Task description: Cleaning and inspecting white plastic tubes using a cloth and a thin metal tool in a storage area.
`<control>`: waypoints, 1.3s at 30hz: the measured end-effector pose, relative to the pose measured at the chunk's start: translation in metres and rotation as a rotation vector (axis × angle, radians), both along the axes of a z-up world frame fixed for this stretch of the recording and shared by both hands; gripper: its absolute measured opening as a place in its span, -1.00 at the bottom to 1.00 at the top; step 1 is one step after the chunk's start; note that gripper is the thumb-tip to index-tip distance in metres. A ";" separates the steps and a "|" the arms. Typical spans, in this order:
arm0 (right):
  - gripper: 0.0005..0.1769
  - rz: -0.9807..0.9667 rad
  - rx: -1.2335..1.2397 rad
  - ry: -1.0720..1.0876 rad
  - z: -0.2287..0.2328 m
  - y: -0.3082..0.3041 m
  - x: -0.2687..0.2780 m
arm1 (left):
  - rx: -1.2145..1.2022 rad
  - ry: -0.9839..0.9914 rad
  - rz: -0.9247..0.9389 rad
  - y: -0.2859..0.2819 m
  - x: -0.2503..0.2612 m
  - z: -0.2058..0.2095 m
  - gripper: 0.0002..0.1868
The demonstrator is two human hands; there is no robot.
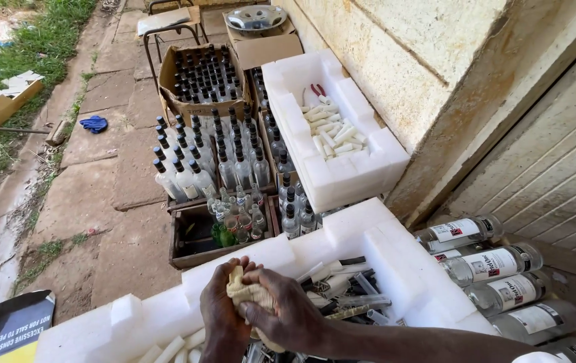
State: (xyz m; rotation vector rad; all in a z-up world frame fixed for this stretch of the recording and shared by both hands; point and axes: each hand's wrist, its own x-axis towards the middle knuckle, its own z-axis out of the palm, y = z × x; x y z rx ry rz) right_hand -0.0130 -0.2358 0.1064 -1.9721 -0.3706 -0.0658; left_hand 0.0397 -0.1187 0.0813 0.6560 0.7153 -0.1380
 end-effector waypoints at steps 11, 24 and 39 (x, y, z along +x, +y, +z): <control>-0.53 -0.051 0.004 -0.084 -0.006 -0.002 0.006 | 0.121 -0.017 0.039 -0.003 -0.002 0.001 -0.78; -0.68 0.056 -0.009 -0.236 0.014 0.005 -0.010 | -0.082 -0.105 -0.041 0.002 -0.005 -0.003 -0.78; -0.43 0.011 -0.037 -0.111 -0.010 -0.003 0.004 | -0.159 -0.126 -0.007 0.005 0.007 -0.030 -0.61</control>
